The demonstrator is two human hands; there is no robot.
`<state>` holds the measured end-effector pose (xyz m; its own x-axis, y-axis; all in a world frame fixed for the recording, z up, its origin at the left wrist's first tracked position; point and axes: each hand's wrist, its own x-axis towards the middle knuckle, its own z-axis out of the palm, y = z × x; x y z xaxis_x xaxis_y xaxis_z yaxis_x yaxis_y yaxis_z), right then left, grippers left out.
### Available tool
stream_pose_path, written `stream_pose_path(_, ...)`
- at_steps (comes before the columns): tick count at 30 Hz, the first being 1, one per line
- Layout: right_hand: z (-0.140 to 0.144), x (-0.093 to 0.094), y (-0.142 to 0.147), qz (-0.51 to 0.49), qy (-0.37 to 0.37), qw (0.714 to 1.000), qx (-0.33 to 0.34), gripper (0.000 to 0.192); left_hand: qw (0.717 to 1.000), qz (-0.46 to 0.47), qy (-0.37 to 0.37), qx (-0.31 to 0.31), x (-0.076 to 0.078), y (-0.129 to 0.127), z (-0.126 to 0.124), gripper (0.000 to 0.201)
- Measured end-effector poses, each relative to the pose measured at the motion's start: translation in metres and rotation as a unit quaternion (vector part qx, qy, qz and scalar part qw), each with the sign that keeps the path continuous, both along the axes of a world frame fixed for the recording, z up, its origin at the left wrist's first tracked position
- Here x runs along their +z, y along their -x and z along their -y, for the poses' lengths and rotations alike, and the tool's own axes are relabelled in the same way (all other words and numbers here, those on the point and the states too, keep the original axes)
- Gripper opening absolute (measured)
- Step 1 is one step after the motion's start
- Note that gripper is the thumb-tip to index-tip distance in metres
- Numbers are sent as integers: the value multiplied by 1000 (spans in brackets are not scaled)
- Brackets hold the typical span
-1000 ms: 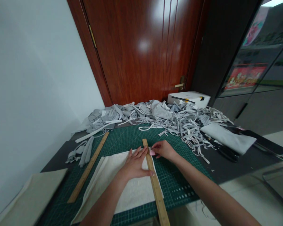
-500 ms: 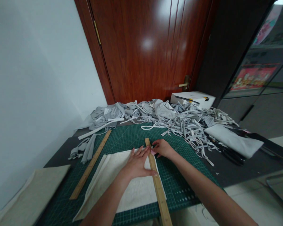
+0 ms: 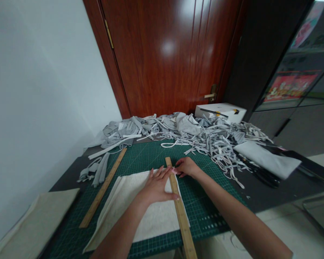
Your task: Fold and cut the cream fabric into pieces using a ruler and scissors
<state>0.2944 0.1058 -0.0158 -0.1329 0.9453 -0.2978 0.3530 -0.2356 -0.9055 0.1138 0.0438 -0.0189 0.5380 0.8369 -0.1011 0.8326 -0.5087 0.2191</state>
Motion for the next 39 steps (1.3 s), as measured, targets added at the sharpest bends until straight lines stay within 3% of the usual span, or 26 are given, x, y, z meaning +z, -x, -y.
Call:
stream_pose_path(8,-4,-11,-4,40,-21,999,-2,14,1000,-5,8,4,3,-1,1,107)
stream_pose_path(17,1,-9,4,144,-120,982,-36,5,1000,-3,0,-3,-3,1,-1,110)
stream_pose_path(32,5,-2,8,194,-130,970,72,16,1000,-15,1,2,5,-1,2,107)
stream_pose_path(39,2,-2,7,201,-157,965,65,13,1000,-14,0,2,2,-1,0,109)
